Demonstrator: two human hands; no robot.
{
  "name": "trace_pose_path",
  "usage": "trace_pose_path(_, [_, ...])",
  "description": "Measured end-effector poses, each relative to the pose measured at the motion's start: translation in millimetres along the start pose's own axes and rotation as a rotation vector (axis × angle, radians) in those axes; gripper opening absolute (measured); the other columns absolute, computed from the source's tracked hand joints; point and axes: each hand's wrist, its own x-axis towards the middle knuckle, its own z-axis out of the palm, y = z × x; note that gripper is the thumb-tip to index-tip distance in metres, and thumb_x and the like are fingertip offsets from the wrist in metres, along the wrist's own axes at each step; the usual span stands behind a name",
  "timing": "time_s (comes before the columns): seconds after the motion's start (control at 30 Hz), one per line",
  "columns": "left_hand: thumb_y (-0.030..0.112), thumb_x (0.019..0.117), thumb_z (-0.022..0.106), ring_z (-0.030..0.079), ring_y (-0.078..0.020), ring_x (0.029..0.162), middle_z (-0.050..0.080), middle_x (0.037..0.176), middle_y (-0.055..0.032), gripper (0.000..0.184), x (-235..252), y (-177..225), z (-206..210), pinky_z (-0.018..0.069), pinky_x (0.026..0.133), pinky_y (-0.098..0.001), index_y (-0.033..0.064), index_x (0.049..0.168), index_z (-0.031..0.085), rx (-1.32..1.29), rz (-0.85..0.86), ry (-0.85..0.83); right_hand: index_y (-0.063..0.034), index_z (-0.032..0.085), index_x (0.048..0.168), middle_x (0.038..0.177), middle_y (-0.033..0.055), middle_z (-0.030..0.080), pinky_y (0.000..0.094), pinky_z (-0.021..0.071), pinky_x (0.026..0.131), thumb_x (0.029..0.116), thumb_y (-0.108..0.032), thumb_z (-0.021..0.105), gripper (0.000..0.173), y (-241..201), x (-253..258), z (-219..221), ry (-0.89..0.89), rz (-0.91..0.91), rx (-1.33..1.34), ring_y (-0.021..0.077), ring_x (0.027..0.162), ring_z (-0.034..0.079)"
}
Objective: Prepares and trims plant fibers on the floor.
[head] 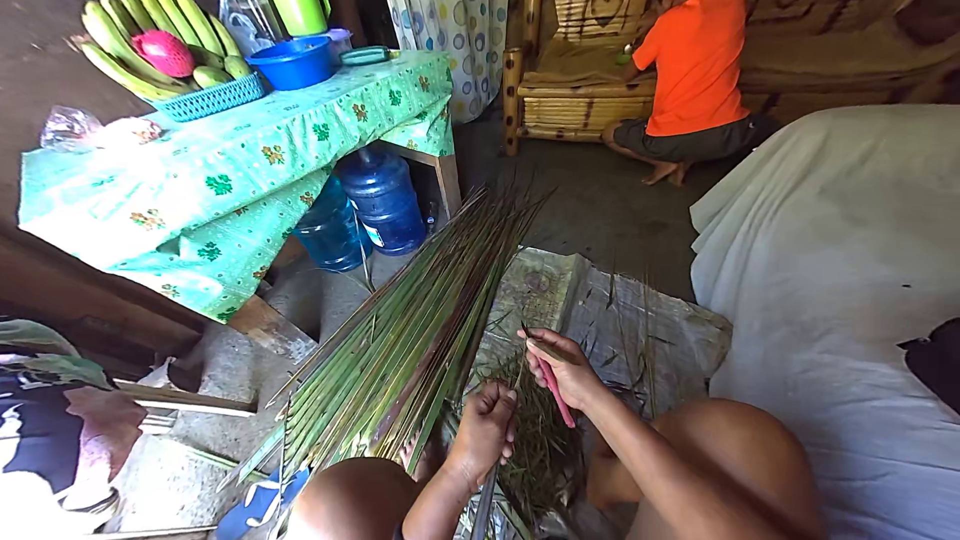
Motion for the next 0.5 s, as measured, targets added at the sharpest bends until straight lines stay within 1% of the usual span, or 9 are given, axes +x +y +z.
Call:
trace_pose_path(0.1, [0.01,0.1101,0.042,0.046,-0.0025,0.04,0.049,0.055,0.0034,0.02,-1.0,3.1,-3.3,0.041,0.039,-0.0159,0.0063,0.094,0.054,-0.009,0.005,0.003,-0.0009,0.06,0.127,0.067,0.0007,0.056,0.0195,0.0428,0.042,0.1077,-0.009,0.048,0.024,-9.5,6.3,-4.5,0.136,0.008,0.063,0.0067,0.048,0.051])
trace_pose_path(0.17, [0.01,0.1098,0.042,0.045,-0.0026,0.04,0.048,0.055,0.0036,0.02,-2.2,4.0,-5.1,0.0409,0.04,-0.0159,0.0066,0.094,0.054,-0.006,0.012,-0.008,-0.0019,0.059,0.129,0.066,0.0008,0.055,0.0196,0.0417,0.041,0.1083,-0.011,0.048,0.025,-15.8,12.7,-12.6,0.233,-0.003,0.055,0.0071,0.048,0.051])
trace_pose_path(0.23, [0.01,0.11,0.041,0.045,-0.0028,0.04,0.048,0.055,0.0033,0.021,-2.1,3.7,-4.8,0.0408,0.04,-0.0158,0.0064,0.094,0.054,-0.012,0.014,0.005,-0.0004,0.06,0.128,0.066,0.0009,0.056,0.0187,0.042,0.041,0.1076,-0.01,0.05,0.024,-17.5,12.6,-21.9,0.247,-0.043,-0.003,0.0066,0.047,0.051])
trace_pose_path(0.3, [0.01,0.1104,0.041,0.046,-0.0032,0.04,0.049,0.055,0.0026,0.021,-0.2,4.3,-5.4,0.0412,0.039,-0.0161,0.0053,0.095,0.054,-0.022,0.013,0.04,0.0001,0.057,0.13,0.067,0.0005,0.058,0.0183,0.0428,0.042,0.1082,-0.009,0.046,0.026,-19.5,1.0,-21.7,0.123,-0.027,-0.065,0.006,0.048,0.053])
trace_pose_path(0.37, [0.011,0.1107,0.041,0.047,-0.0041,0.041,0.05,0.056,0.002,0.021,3.4,5.1,-7.0,0.042,0.04,-0.0168,0.0043,0.095,0.054,-0.021,0.019,0.072,-0.0007,0.056,0.135,0.07,-0.0008,0.06,0.0186,0.0428,0.044,0.1075,-0.013,0.043,0.033,-20.0,-15.6,-14.7,-0.079,0.037,-0.113,0.0053,0.05,0.053])
trace_pose_path(0.43, [0.011,0.1105,0.042,0.048,-0.0049,0.042,0.05,0.057,0.0018,0.021,6.7,5.1,-7.4,0.0428,0.041,-0.0174,0.004,0.095,0.054,-0.016,0.035,0.088,-0.0025,0.057,0.135,0.07,-0.003,0.06,0.0183,0.0427,0.044,0.1036,-0.017,0.045,0.036,-16.3,-28.8,-6.1,-0.248,0.087,-0.134,0.0041,0.05,0.052])
trace_pose_path(0.5, [0.01,0.11,0.042,0.05,-0.0055,0.044,0.052,0.059,0.0011,0.021,8.6,3.6,-6.5,0.0448,0.043,-0.0183,0.0038,0.094,0.054,-0.003,0.059,0.086,-0.0036,0.059,0.13,0.068,-0.0037,0.06,0.0175,0.0432,0.044,0.1021,-0.019,0.049,0.034,-10.4,-36.3,1.6,-0.323,0.113,-0.11,0.0037,0.049,0.052])
